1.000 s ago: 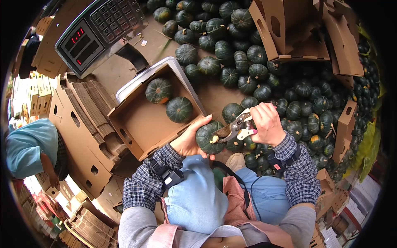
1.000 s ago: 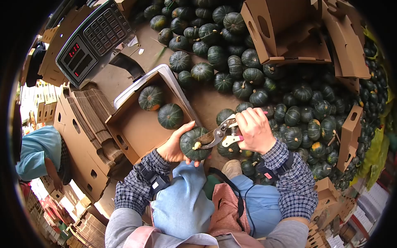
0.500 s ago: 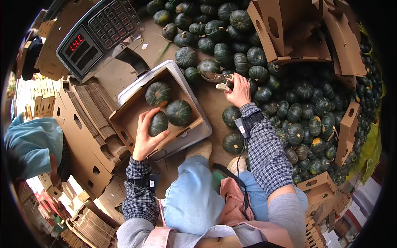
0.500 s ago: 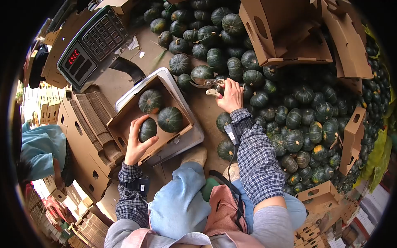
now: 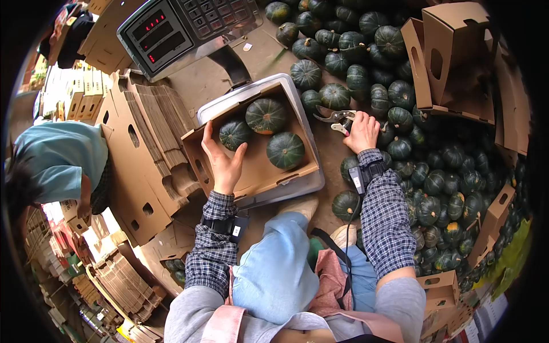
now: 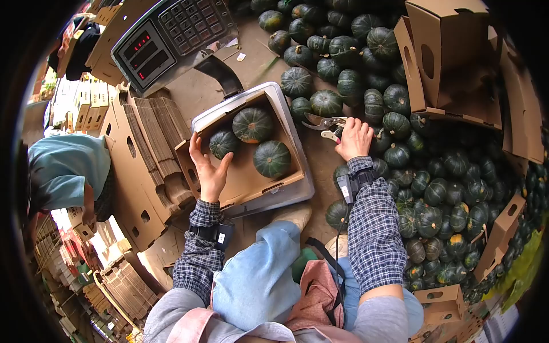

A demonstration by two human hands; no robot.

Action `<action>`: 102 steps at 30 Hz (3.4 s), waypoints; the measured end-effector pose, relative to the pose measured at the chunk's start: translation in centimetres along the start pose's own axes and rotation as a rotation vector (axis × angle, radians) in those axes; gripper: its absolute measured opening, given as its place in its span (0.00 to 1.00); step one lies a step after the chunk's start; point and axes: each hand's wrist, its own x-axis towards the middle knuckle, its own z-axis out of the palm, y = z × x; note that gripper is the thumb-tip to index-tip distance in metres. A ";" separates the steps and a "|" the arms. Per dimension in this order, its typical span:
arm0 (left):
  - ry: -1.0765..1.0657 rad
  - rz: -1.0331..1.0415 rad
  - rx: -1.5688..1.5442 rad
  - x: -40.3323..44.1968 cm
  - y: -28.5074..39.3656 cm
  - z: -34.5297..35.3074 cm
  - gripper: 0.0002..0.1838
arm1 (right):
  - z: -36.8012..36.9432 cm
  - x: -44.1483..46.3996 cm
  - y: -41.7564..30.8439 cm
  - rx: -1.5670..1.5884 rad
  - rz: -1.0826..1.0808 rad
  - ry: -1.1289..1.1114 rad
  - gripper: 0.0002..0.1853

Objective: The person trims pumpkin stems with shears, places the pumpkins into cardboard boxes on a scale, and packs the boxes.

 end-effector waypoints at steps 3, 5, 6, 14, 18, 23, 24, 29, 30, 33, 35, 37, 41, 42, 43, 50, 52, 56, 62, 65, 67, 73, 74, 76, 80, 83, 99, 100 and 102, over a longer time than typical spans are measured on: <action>-0.011 0.137 -0.221 -0.8 2.9 0.3 0.37 | -2.0 -0.5 0.0 0.112 0.088 -0.098 0.37; -0.274 0.007 -0.641 -1.7 4.4 0.8 0.31 | -4.2 -2.0 0.5 0.453 0.214 -0.084 0.39; -0.408 -0.069 -0.738 -2.0 5.3 1.1 0.27 | -5.3 -3.2 1.1 0.855 0.222 -0.144 0.40; -1.165 -1.141 -1.753 -4.3 8.9 8.3 0.34 | -11.9 -11.8 -2.2 1.939 0.265 -0.314 0.36; -1.083 -1.034 -1.818 -4.8 7.9 6.6 0.32 | -12.4 -13.8 0.8 1.594 0.393 -0.130 0.30; -0.753 -0.551 -1.432 -3.1 6.0 -0.2 0.37 | -10.0 -15.0 4.4 0.912 0.651 0.085 0.26; -0.682 -0.483 -1.058 -2.7 5.3 -1.1 0.37 | -8.4 -14.8 5.2 0.758 0.590 0.167 0.25; -0.410 -0.089 0.237 -4.1 3.4 -0.3 0.33 | -4.5 -8.9 5.5 0.440 0.467 0.399 0.25; -0.419 -0.103 0.160 -4.4 2.7 -0.1 0.34 | -4.8 -7.4 5.7 0.379 0.492 0.394 0.25; -0.422 -0.063 0.104 -4.3 1.6 -0.7 0.32 | -6.8 -3.5 7.5 0.173 0.261 0.360 0.27; -0.423 -0.058 0.145 -4.1 1.4 -1.0 0.31 | -7.1 -1.2 9.3 0.142 0.011 0.354 0.31; -0.436 -0.114 0.218 -3.4 1.2 -1.6 0.29 | -6.9 0.3 10.3 0.078 -0.023 0.228 0.30; -0.416 -0.193 0.274 -2.4 -0.6 -0.7 0.30 | -7.8 1.5 10.3 -0.050 0.022 0.071 0.27; -0.378 -0.169 0.301 -2.7 -0.3 -0.7 0.31 | -8.0 1.6 9.9 -0.090 0.044 0.026 0.28; -0.345 -0.142 0.320 -2.9 0.0 -0.6 0.31 | -7.7 1.6 10.1 -0.126 0.030 0.015 0.28; -0.345 -0.127 -0.322 -3.0 4.1 0.2 0.17 | -9.9 -0.6 7.8 0.407 0.251 -0.041 0.31; -0.514 -0.293 -0.764 -3.1 4.7 1.7 0.21 | -10.7 -3.4 5.5 1.230 0.297 -0.138 0.29; -0.810 -0.795 -1.513 -3.6 6.6 5.3 0.36 | -16.3 -7.7 -2.9 1.691 0.319 -0.415 0.31; -0.858 -1.022 -1.872 -3.8 7.2 5.5 0.33 | -16.4 -10.5 -3.1 0.358 -0.230 0.016 0.36; -0.853 -1.041 -1.893 -3.7 6.8 5.4 0.35 | -16.4 -10.9 -2.7 0.349 -0.258 -0.033 0.36; -0.917 -0.994 -1.822 -3.5 7.0 5.2 0.31 | -16.5 -10.5 -2.9 0.379 -0.300 -0.039 0.36; -0.873 -1.094 -1.790 -3.6 7.9 4.7 0.29 | -15.1 -10.5 -3.8 0.465 -0.291 -0.152 0.38; -0.884 -1.120 -1.822 -3.7 7.6 4.9 0.29 | -14.9 -10.7 -3.9 0.478 -0.271 -0.170 0.38; -0.897 -1.170 -1.885 -3.8 7.0 5.2 0.31 | -14.7 -11.0 -3.9 0.436 -0.271 -0.152 0.37; -0.885 -1.282 -1.834 -4.0 6.9 5.8 0.29 | -14.7 -11.2 -4.1 0.392 -0.231 -0.135 0.24; -0.881 -1.251 -1.724 -3.7 7.4 5.9 0.28 | -13.4 -11.0 -3.2 0.365 -0.289 0.007 0.11; -0.039 0.017 0.557 0.3 -4.3 -2.1 0.31 | -7.0 -9.2 1.8 0.610 0.347 0.029 0.20; -0.039 0.030 0.534 0.4 -4.8 -1.8 0.34 | -6.9 -8.3 1.8 0.600 0.303 0.053 0.21; -0.024 0.075 0.374 0.7 -3.3 -2.1 0.40 | -7.1 -5.7 1.1 0.588 0.262 0.041 0.23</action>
